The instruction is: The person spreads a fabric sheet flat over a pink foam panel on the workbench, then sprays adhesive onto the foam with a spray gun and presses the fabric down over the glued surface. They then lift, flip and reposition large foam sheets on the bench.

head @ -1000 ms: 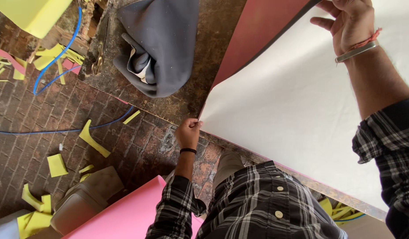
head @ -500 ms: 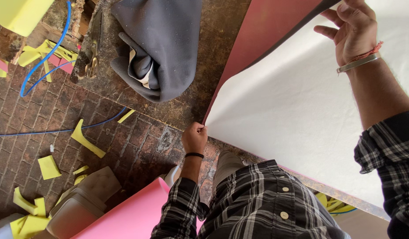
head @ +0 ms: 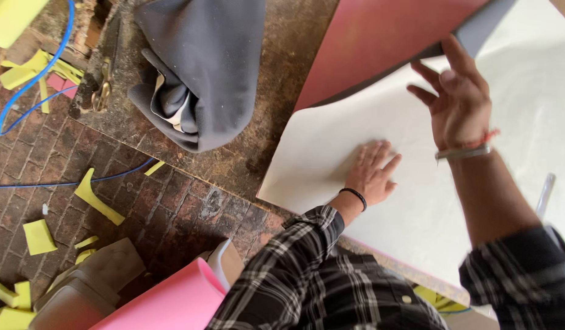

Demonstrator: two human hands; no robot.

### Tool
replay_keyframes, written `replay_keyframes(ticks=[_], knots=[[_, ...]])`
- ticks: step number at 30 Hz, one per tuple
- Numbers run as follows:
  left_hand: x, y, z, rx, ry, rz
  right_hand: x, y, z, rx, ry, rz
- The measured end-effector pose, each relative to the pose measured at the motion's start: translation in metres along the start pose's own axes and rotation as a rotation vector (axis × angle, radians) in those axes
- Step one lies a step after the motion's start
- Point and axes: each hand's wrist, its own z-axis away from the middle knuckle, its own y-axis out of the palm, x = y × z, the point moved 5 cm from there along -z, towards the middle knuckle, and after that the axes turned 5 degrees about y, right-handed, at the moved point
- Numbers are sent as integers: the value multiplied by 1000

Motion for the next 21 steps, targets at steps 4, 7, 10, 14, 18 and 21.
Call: replay_keyframes(ticks=[4,7,10,14,18,21], knots=[[82,-20,26,-17,-258,-113,-6,-6,15,-26,59,73],[129,-26,71,-19,-454,-105,-17,-10,12,-51,92,55],[138,-37,92,-249,-484,-45,-38,-5,3,-39,106,17],[93,-39,71,-362,-349,-107,-62,17,-1,3,110,-186],[45,-14,-3,70,-11,4,-74,40,1,-37,174,-97],[71,-11,-73,45,-52,-61,-81,50,-8,-67,265,-127]])
